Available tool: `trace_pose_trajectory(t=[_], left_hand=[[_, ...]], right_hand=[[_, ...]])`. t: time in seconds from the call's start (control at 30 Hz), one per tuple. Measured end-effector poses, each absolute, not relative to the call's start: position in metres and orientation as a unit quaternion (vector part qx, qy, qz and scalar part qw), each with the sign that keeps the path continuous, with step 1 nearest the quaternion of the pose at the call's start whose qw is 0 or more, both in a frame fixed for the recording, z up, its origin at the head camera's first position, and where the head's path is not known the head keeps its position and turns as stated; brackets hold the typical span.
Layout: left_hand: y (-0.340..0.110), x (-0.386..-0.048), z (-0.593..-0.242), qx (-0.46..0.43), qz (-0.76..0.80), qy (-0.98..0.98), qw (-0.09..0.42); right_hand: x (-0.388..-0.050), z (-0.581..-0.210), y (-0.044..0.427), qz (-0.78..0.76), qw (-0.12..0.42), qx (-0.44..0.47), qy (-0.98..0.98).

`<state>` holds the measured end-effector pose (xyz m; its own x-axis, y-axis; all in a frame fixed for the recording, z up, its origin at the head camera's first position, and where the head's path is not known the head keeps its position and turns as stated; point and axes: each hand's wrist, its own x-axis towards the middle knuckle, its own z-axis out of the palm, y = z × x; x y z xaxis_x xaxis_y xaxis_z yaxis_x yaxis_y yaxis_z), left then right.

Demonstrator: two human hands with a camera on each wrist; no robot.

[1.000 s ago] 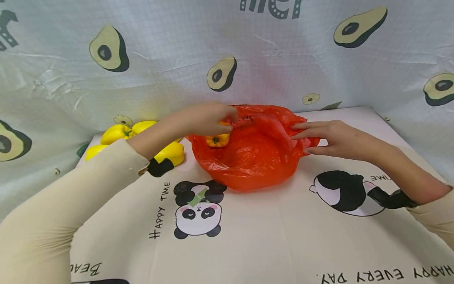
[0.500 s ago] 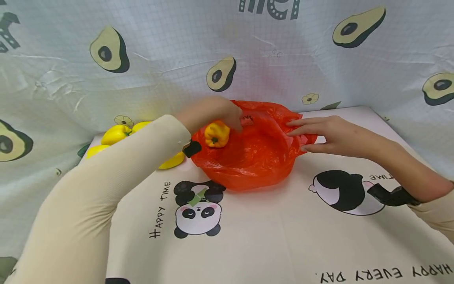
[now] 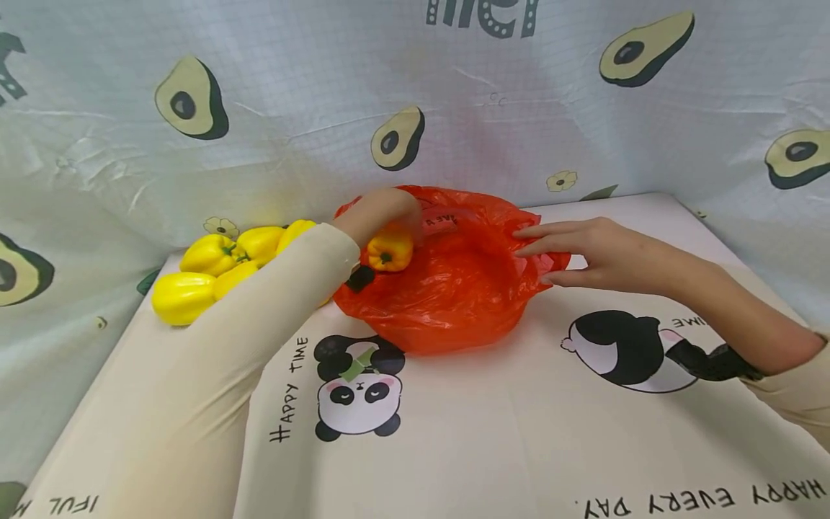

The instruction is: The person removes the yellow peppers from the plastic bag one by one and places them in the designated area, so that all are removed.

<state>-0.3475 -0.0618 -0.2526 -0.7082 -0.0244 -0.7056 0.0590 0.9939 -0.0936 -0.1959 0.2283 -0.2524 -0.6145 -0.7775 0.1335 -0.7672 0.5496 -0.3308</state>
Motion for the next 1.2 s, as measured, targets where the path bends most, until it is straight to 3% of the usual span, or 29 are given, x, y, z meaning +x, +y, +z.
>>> trace_pose_trajectory(t=[0.27, 0.67, 0.83, 1.2], left_hand=[[-0.076, -0.322, -0.241, -0.036, 0.124, 0.900, 0.417], [-0.098, -0.328, -0.249, 0.129, 0.089, 0.889, 0.430], [-0.102, -0.325, -0.252, 0.186, 0.087, 0.885, 0.418], [-0.099, -0.325, -0.256, 0.210, 0.055, 0.903, 0.370]], right_hand=[[-0.196, -0.255, 0.227, -0.174, 0.014, -0.432, 0.885], [-0.197, -0.261, 0.228, -0.181, 0.026, -0.434, 0.882], [-0.197, -0.265, 0.227, -0.184, 0.031, -0.430, 0.883], [-0.196, -0.265, 0.228, -0.183, 0.033, -0.425, 0.886]])
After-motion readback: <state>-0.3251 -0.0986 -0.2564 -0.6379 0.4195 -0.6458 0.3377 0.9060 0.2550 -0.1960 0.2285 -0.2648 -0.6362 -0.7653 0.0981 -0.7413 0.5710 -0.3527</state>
